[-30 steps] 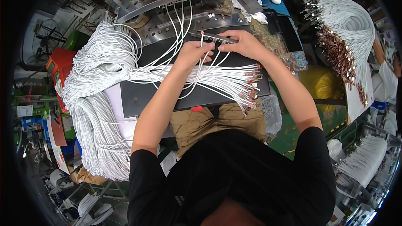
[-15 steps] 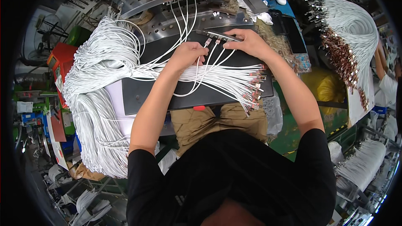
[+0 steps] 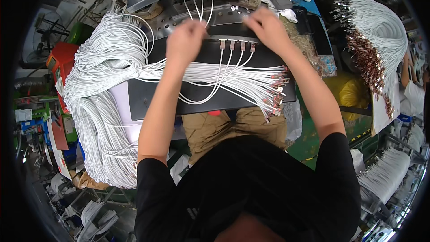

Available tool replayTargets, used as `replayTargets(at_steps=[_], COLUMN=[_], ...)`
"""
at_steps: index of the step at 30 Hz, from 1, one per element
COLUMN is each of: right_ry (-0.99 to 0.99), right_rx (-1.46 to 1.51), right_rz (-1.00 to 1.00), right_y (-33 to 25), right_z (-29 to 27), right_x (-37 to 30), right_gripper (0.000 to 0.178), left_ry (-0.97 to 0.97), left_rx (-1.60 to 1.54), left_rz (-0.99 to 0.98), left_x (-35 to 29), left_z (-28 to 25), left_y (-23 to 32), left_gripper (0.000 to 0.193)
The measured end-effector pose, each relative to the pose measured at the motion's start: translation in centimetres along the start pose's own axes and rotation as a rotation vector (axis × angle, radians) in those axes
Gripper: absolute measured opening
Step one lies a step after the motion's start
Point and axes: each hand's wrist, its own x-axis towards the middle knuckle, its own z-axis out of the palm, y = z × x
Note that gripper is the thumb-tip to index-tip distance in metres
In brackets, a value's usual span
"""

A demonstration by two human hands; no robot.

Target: Manually grouping and inserting bundles of electrical wires into a processing machine.

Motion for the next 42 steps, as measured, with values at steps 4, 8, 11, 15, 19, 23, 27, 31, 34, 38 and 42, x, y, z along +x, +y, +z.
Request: replayTargets(at_steps=[4, 8, 11, 15, 19, 23, 27, 31, 34, 38, 42], right_ry=[0.410, 0.431, 0.335, 0.182, 0.142, 0.232, 0.238, 0.088, 0.119, -0.168, -0.223], right_rx=[0.053, -0.108, -0.011, 0.289, 0.275, 0.163, 0.314, -0.038, -0.123, 0.014, 0.119], right_rz=[-0.127, -0.073, -0.064, -0.061, -0.027, 0.047, 0.018, 0.024, -0.068, -0.030, -0.005], right_y=[-0.2, 8.9, 9.3, 6.3, 4.5, 4.6, -0.5, -0.3, -1.2, -1.8, -0.9], right_z=[5.5, 9.4, 11.5, 10.5, 8.3, 8.6, 6.6, 3.0, 1.1, -2.9, -1.8], right_x=[8.1, 18.2, 20.1, 21.4, 20.1, 17.9, 12.8, 5.4, 2.3, -3.0, -3.6], right_gripper=[0.030, 0.031, 0.030, 0.026, 0.025, 0.029, 0.032, 0.032, 0.033, 0.030, 0.028], left_ry=[0.217, -0.422, -0.269, -0.142, 0.080, 0.760, 0.558, 0.230, -0.019, 0.039, 0.015], left_rx=[-0.779, -0.928, -0.858, -0.698, 0.013, 0.410, 0.996, 0.342, 0.304, 0.227, 0.249], left_rz=[-0.511, -0.486, -0.447, -0.464, 0.238, 0.014, -0.319, 0.142, 0.606, 0.610, 0.594], left_x=[3.5, 5.6, 4.5, 3.3, 0.0, 1.2, -4.1, -5.9, -9.2, -9.5, -8.3], left_z=[-1.0, 1.3, 2.2, 0.8, -5.7, -18.7, -25.9, -9.1, 0.0, 3.0, 3.8], left_y=[-2.4, -2.1, -3.1, -3.0, 1.8, -3.7, -11.6, -6.9, 0.0, 1.9, 2.8], left_gripper=[0.037, 0.036, 0.040, 0.034, 0.026, 0.030, 0.042, 0.028, 0.017, 0.019, 0.015])
